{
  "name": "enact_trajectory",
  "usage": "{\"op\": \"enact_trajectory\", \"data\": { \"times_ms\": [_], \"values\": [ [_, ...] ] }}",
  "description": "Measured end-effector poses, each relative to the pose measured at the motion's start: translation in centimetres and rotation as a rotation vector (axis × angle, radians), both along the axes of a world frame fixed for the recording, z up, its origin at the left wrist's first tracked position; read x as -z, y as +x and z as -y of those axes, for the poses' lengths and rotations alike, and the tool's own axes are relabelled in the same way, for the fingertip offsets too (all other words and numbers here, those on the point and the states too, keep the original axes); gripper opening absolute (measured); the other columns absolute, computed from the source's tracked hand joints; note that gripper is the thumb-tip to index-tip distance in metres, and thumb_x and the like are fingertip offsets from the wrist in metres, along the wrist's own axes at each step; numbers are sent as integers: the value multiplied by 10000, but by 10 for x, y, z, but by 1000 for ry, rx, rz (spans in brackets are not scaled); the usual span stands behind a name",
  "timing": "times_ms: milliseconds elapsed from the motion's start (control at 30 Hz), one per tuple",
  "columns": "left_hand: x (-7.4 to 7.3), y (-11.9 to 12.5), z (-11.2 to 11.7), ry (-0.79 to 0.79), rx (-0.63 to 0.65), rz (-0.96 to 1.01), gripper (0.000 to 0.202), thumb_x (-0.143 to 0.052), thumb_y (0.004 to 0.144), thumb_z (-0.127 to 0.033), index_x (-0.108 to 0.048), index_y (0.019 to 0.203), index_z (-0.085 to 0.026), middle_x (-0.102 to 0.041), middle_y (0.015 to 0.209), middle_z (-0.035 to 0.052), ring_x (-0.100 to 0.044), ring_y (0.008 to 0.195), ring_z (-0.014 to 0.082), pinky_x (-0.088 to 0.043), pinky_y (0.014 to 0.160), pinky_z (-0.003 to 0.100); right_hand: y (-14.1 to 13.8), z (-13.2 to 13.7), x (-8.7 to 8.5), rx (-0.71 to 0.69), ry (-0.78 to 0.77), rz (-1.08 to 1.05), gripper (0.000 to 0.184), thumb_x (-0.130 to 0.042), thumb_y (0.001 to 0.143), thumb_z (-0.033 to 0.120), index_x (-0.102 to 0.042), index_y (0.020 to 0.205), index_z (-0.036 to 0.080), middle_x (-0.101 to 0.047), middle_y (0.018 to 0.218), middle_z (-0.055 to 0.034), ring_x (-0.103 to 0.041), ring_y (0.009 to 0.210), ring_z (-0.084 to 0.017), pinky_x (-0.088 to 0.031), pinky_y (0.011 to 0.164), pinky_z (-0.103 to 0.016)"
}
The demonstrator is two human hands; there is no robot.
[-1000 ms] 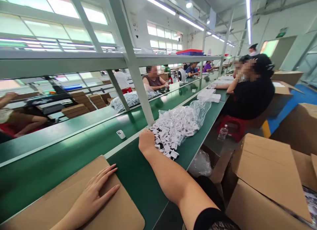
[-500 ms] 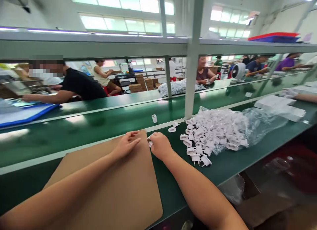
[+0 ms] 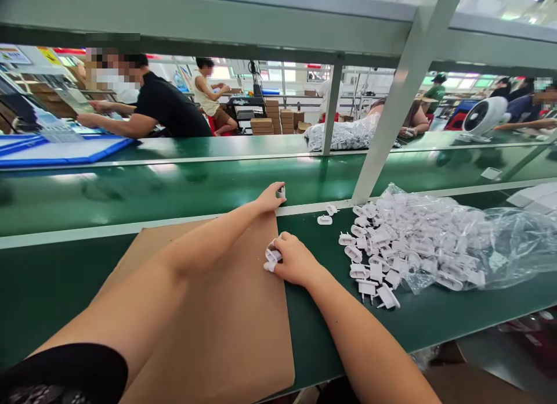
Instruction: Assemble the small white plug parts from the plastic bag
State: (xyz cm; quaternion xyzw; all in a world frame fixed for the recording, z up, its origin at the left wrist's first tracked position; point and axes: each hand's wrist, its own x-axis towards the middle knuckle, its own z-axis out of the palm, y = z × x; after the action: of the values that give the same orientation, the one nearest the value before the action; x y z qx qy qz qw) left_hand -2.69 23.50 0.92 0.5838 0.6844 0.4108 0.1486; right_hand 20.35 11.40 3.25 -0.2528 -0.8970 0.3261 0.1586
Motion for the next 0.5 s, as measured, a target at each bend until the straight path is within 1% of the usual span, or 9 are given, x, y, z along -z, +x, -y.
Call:
{"op": "enact_trajectory", "data": {
  "times_ms": [33,100,167,200,233,300,367,433,500],
  "values": [
    [-1,0,-3,1,-4,-10,562,-750,682,-91,-664,1231,-180,-596,1327,119,-572,1254,286,-404,1150,415,-2,-2,1,44,-96,-94,208,-788,751,212,-706,940,185,-582,961,-48,-551,820,-182,-474,758,-334],
    [-6,-2,0,22,-17,-30,440,-744,690,-93,-700,1121,-168,-601,1234,112,-614,1155,272,-442,1108,429,-4,-8,1,139,-398,-328,246,-791,765,320,-701,958,196,-614,962,-40,-596,809,-166,-503,779,-328],
    [-13,-3,16,69,-32,-49,369,-753,725,-136,-704,1089,-169,-579,1195,103,-606,1133,259,-465,1075,422,-5,-15,-2,185,-747,-528,355,-801,751,443,-695,993,206,-656,950,-37,-636,814,-167,-520,756,-308],
    [-18,-3,28,106,-39,-58,356,-756,751,-170,-700,1102,-176,-567,1192,97,-596,1138,249,-481,1049,403,-4,-18,-5,181,-890,-594,406,-809,734,484,-694,1009,207,-670,936,-37,-644,805,-166,-517,716,-289],
    [-22,-2,44,152,-40,-70,351,-757,777,-210,-694,1122,-187,-559,1192,89,-588,1137,237,-502,1008,377,-3,-20,-8,167,-993,-640,446,-820,716,507,-698,1021,206,-679,917,-36,-642,779,-158,-502,666,-267],
    [-30,1,81,257,-20,-99,353,-767,809,-295,-689,1141,-207,-559,1170,71,-589,1096,214,-533,899,326,0,-23,-15,133,-1083,-693,486,-836,698,529,-710,1031,198,-686,870,-33,-592,682,-122,-441,568,-231],
    [-35,5,123,321,36,-140,338,-792,807,-373,-704,1095,-220,-576,1101,51,-600,1015,194,-531,829,301,3,-22,-20,125,-1079,-713,499,-830,711,552,-713,1038,193,-689,824,-26,-492,576,-86,-362,497,-219],
    [-33,9,162,309,86,-169,349,-806,799,-453,-715,1048,-225,-590,1043,39,-602,932,179,-522,803,301,4,-19,-22,145,-1022,-700,513,-830,717,561,-696,1055,199,-697,796,-19,-421,529,-75,-299,466,-220],
    [-25,14,194,259,138,-161,384,-809,787,-519,-716,1011,-221,-598,1000,39,-602,887,180,-518,777,305,3,-16,-21,175,-948,-679,530,-867,684,527,-666,1059,211,-715,808,-19,-471,568,-88,-311,489,-219]
  ]
}}
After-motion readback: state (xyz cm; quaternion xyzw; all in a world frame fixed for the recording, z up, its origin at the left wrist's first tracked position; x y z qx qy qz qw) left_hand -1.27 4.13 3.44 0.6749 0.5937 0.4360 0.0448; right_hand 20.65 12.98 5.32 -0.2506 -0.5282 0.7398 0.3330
